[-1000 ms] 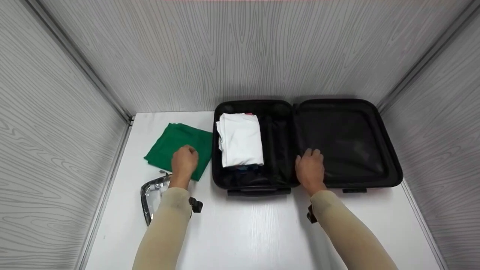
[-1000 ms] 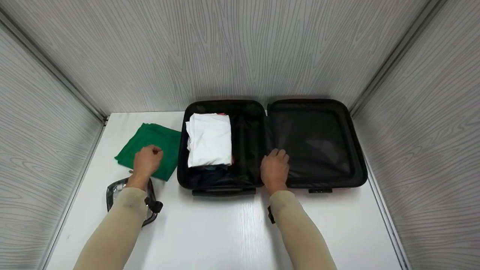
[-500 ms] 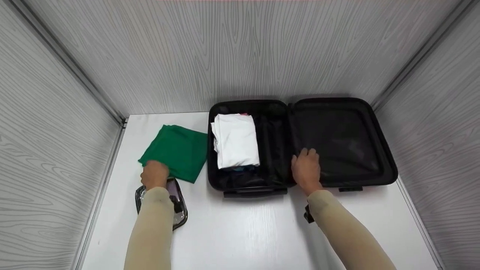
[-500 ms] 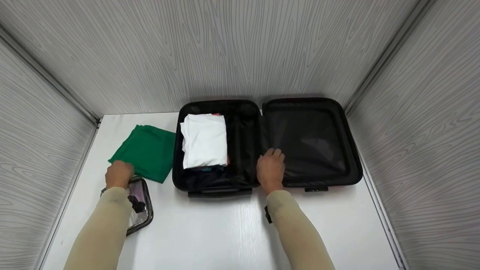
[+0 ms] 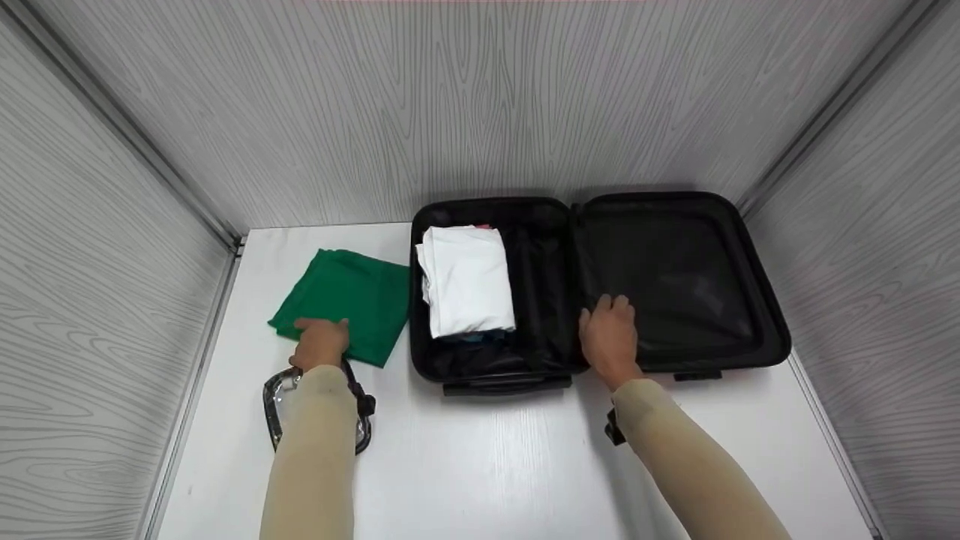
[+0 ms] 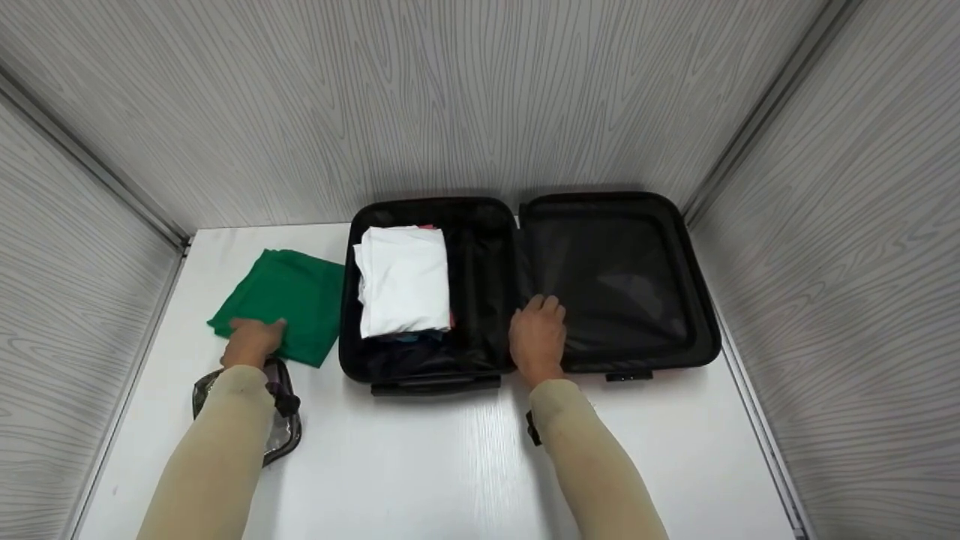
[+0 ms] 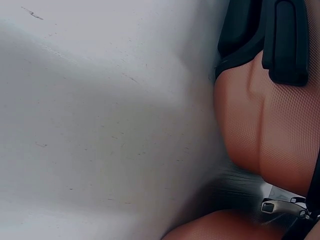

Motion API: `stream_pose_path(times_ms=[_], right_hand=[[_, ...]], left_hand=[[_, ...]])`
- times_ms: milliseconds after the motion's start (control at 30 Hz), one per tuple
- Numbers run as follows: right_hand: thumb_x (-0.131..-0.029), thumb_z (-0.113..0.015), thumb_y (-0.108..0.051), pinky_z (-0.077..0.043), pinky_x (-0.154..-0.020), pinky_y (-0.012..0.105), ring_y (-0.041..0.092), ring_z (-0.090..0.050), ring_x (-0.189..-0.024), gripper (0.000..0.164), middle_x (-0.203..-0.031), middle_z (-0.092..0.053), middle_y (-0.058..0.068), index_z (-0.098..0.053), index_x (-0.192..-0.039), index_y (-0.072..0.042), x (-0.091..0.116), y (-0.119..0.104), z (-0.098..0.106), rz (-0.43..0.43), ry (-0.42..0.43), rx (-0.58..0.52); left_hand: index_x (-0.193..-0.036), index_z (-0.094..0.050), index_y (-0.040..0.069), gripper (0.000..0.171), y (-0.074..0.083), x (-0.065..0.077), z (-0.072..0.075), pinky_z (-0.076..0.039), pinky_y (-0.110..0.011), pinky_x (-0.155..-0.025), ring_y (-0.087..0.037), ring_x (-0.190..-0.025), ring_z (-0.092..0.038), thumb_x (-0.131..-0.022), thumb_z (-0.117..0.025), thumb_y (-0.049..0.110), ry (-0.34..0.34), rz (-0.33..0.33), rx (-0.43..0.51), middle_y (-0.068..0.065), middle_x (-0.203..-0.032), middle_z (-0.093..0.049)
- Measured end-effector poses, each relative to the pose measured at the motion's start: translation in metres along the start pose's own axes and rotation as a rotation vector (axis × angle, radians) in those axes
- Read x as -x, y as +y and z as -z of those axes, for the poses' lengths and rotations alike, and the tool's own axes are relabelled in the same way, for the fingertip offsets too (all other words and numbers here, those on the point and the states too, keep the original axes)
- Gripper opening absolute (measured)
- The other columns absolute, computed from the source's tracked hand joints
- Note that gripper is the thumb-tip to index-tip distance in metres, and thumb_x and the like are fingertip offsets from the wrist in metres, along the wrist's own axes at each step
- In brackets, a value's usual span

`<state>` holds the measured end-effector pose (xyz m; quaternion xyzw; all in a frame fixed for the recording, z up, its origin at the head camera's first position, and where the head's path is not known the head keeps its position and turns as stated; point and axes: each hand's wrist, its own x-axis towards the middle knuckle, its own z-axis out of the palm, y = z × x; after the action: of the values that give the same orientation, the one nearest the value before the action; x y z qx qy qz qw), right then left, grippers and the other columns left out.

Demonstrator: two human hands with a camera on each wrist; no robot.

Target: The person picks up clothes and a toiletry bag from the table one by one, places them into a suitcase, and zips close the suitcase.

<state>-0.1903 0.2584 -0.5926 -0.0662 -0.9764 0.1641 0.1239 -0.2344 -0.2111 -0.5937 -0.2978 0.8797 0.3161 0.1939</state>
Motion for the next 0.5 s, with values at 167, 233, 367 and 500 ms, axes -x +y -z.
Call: stream_pose_path(times_ms=[167, 233, 367, 500], right_hand=[[-0.108, -0.059, -0.025, -0.059, -0.078, 0.056, 0.045, -0.059, -0.101, 0.041, -0.11, -0.054, 0.029, -0.059, -0.121, 0.014, 0.0, 0.0, -0.001, -0.009, 0.001, -0.007], [-0.107, -0.06, -0.024, -0.059, -0.078, 0.056, 0.046, -0.059, -0.1, 0.041, -0.109, -0.054, 0.029, -0.059, -0.12, 0.014, 0.0, 0.0, -0.002, -0.005, 0.005, -0.008], [-0.107, -0.06, -0.024, -0.059, -0.079, 0.056, 0.046, -0.059, -0.099, 0.039, -0.107, -0.054, 0.029, -0.059, -0.117, 0.014, 0.0, -0.001, -0.002, -0.004, 0.006, -0.006], [-0.107, -0.06, -0.025, -0.058, -0.079, 0.056, 0.045, -0.059, -0.099, 0.04, -0.107, -0.054, 0.028, -0.059, -0.119, 0.014, 0.0, 0.0, 0.0, -0.013, 0.01, -0.006]], left_hand=[[-0.154, 0.011, -0.024, 0.098, 0.002, -0.002, -0.01, -0.028, -0.07, -0.118, -0.061, -0.142, -0.039, -0.11, -0.046, 0.042, 0.048, -0.014, -0.063, -0.045, -0.15, -0.045], [-0.153, 0.002, -0.028, 0.099, 0.001, -0.001, -0.014, -0.032, -0.069, -0.116, -0.061, -0.14, -0.042, -0.109, -0.048, 0.045, 0.087, -0.015, -0.097, -0.048, -0.146, -0.046], [-0.145, -0.025, -0.032, 0.096, -0.002, 0.001, -0.017, -0.038, -0.068, -0.113, -0.059, -0.135, -0.047, -0.108, -0.05, 0.052, 0.132, -0.005, -0.182, -0.047, -0.141, -0.05], [-0.141, -0.038, -0.03, 0.098, -0.004, 0.002, -0.018, -0.037, -0.068, -0.113, -0.06, -0.135, -0.046, -0.107, -0.046, 0.06, 0.132, 0.014, -0.233, -0.045, -0.141, -0.05]])
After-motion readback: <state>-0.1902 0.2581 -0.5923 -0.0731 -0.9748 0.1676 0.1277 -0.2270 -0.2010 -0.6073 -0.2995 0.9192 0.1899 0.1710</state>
